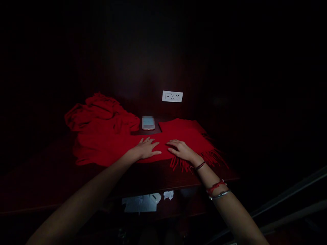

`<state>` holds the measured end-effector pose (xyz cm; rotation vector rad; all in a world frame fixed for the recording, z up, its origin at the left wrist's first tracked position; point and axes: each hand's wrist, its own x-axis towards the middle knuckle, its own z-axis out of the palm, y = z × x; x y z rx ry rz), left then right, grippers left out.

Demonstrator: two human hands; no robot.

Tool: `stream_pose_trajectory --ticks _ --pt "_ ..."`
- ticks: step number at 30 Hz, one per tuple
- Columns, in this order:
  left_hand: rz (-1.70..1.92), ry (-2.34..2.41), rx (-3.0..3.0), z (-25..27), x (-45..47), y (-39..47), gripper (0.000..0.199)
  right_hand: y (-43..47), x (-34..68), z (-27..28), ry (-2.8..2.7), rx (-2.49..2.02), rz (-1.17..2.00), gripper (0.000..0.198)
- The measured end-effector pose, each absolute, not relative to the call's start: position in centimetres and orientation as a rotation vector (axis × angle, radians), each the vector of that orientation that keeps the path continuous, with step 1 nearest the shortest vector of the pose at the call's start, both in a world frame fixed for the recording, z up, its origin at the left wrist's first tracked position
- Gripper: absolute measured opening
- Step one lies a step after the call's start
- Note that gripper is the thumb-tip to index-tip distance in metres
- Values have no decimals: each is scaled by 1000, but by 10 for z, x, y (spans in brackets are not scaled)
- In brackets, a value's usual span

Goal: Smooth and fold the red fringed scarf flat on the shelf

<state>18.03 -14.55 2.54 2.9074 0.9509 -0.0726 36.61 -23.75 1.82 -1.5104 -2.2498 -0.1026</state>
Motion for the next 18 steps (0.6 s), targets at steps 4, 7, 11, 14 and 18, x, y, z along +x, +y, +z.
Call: stream_pose_trajectory --ticks 4,7,11,14,18 --pt "-172 722 2990 44 169 -152 63 -239 362 19 -2264 -1455 -112 30" --pt "-296 655 2985 53 157 -157 51 -240 358 19 -2335 -1412 -100 29" --pt "-225 572 3081 50 146 -158 51 -242 350 21 -2410 -1314 -104 31" --pt "-102 478 3182 47 145 -157 44 -244 343 22 -2458 -1244 -116 33" --pt "37 402 3246 49 148 -157 21 -245 337 21 -2481 -1235 -217 31"
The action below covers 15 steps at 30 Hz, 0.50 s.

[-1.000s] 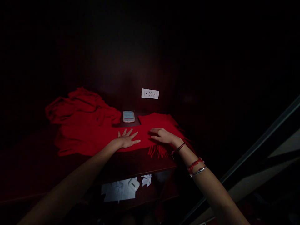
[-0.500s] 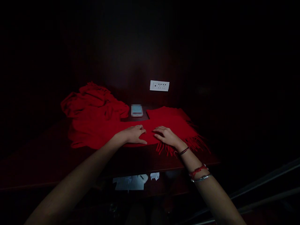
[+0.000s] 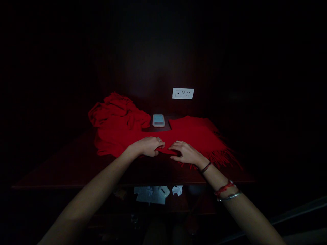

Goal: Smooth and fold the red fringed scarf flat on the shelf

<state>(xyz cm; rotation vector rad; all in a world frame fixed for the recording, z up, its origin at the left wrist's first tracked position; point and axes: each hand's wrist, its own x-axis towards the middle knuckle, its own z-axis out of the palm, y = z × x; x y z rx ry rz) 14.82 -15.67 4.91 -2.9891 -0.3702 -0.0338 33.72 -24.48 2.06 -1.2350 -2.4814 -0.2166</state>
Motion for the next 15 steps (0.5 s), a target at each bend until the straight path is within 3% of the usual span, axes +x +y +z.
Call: stream_pose_trajectory --ticks 7,15 --pt "-195 -325 -2976 56 150 -164 6 -242 331 14 -2502 -1290 -544 20" --pt "-43 -308 -2965 58 151 -170 13 -241 327 12 -2485 -1309 -686 20"
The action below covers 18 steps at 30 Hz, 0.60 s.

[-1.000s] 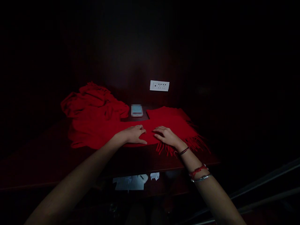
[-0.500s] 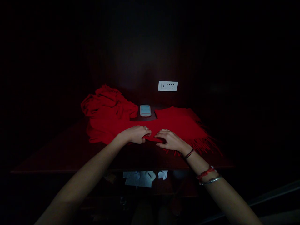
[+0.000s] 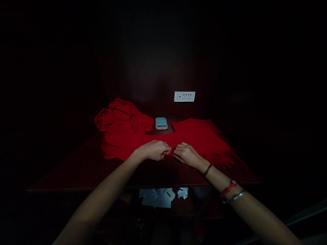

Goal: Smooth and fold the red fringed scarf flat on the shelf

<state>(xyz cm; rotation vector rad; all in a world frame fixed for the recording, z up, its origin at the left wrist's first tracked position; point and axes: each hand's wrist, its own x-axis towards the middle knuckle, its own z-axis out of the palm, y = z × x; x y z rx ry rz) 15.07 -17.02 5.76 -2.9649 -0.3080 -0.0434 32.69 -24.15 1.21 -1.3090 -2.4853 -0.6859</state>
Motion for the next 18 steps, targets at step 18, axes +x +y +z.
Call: stream_pose_trajectory --ticks 18 --pt "-351 -402 -2580 7 120 -170 20 -241 311 12 -2572 -1243 -835 22"
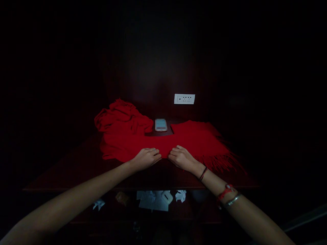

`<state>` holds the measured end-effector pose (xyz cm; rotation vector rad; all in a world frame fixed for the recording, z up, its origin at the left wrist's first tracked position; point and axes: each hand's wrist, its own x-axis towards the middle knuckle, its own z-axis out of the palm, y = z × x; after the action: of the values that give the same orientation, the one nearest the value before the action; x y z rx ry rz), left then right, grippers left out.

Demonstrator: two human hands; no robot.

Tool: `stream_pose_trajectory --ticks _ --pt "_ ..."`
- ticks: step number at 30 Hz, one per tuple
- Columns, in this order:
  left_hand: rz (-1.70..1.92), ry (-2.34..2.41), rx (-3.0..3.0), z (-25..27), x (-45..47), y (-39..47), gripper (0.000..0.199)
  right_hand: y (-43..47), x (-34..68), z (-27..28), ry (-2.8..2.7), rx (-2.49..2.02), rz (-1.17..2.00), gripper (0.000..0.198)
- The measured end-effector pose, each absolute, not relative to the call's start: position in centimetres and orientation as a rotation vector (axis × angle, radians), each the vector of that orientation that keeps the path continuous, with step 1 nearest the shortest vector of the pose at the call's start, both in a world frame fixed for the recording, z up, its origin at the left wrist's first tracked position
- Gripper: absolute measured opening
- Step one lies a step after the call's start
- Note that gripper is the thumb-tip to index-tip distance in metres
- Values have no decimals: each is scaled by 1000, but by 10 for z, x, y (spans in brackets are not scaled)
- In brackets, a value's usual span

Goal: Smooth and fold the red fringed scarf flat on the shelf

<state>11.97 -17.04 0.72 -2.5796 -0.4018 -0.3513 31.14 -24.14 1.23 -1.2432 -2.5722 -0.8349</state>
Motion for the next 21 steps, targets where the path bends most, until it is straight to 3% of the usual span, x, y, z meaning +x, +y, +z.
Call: stream_pose_trajectory --ticks 15,21 --pt "-362 -357 -2659 13 119 -174 21 -243 310 24 -2500 -1315 -547 26" --pt "-398 -394 -2668 14 116 -173 22 -238 296 18 -2580 -1280 -649 18"
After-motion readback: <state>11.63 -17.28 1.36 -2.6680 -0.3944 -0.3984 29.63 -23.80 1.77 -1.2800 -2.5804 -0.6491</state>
